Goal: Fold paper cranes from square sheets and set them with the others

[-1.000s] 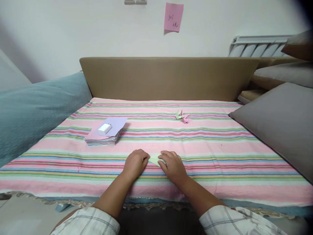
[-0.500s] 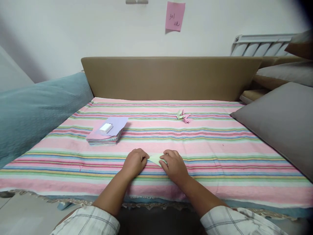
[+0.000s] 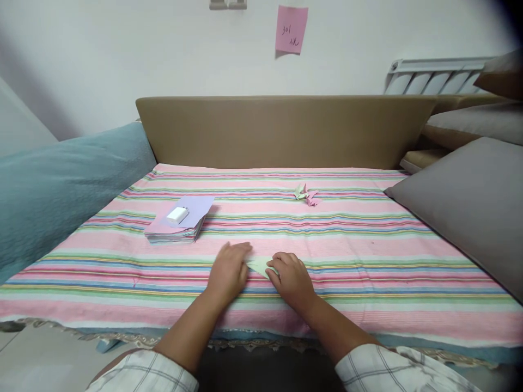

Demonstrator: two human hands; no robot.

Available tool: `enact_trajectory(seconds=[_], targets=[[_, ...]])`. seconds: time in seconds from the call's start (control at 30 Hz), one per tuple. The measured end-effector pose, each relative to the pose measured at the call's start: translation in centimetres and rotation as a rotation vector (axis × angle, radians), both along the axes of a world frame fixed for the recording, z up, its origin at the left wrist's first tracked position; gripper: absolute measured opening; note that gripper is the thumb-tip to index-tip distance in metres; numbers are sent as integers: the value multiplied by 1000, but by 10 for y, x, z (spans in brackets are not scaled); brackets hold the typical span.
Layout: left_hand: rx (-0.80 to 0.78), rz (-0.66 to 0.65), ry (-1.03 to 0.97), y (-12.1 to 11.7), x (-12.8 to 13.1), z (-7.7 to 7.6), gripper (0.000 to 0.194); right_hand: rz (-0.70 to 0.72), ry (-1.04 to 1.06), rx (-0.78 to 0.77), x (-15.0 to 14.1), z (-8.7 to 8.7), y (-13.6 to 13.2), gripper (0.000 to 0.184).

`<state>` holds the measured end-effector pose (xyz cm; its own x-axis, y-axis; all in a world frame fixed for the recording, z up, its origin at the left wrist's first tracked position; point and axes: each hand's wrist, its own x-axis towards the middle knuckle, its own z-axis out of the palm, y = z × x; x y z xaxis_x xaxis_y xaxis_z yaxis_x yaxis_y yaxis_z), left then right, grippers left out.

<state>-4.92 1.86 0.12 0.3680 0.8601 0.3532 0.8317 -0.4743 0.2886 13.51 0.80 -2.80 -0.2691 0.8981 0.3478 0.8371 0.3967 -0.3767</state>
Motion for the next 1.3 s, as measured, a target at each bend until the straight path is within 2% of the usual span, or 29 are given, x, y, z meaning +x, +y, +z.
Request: enact_trajectory(seconds=[0.07,0.13,0.3,0.43,0.63,0.83,1.03,1.2,1.3], targets=[[-28,-186,-7,-9,12,-8,55,-4,-4,4,-1,-1,0,15],[-62,-265,-8,-16,21,-18,66,-5,3,5,0,-2,0,14],[-91,-262,4,-15,24,-34,77,49,80,-8,7,-3,5,14],[-106,-276,58,-12,19,-31,71,83,112,-24,19,-3,8,16],[-102,-379,194,-14,15,-22,54,75,76,-34,33,-7,8,18],[-77,-367,306,-15,16,-18,55,92,70,-20,38,-8,9,17],[-57,-350,297,-15,17,-22,56,88,58,-35,43,-2,10,13],[-67,-342,328,-16,18,-19,56,78,21,-84,55,4,12,13],[-75,-337,340,-16,19,-17,55,22,59,-38,59,7,12,16]])
